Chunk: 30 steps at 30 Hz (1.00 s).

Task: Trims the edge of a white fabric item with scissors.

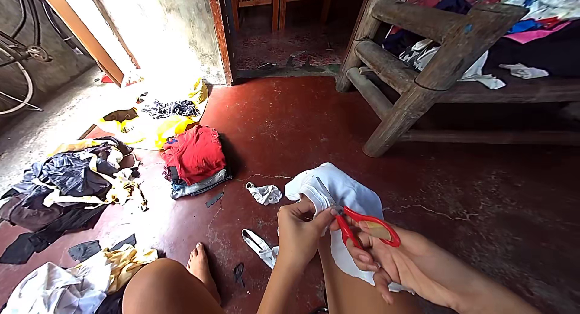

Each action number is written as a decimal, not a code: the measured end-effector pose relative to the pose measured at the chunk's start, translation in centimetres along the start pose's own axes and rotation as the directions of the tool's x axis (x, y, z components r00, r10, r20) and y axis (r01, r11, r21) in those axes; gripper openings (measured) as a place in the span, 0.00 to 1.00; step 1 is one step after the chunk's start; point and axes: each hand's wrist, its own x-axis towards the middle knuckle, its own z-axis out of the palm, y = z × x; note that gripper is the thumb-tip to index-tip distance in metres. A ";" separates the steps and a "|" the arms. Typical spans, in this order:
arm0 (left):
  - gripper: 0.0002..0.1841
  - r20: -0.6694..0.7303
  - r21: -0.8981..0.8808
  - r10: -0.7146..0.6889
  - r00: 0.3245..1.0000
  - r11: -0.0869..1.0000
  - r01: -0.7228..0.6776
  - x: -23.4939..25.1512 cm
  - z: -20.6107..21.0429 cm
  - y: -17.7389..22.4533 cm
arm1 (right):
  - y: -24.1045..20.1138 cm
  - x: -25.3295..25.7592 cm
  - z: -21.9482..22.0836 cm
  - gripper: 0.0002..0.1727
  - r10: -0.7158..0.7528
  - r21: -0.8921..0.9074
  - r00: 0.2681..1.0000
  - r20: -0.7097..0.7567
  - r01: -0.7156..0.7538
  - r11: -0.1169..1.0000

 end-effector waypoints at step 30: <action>0.09 -0.030 0.187 0.026 0.999 0.982 -0.020 -0.2 -0.1 0.2 | -0.4 -0.3 0.7 0.11 -0.115 -0.105 0.992 -0.052 0.109 0.988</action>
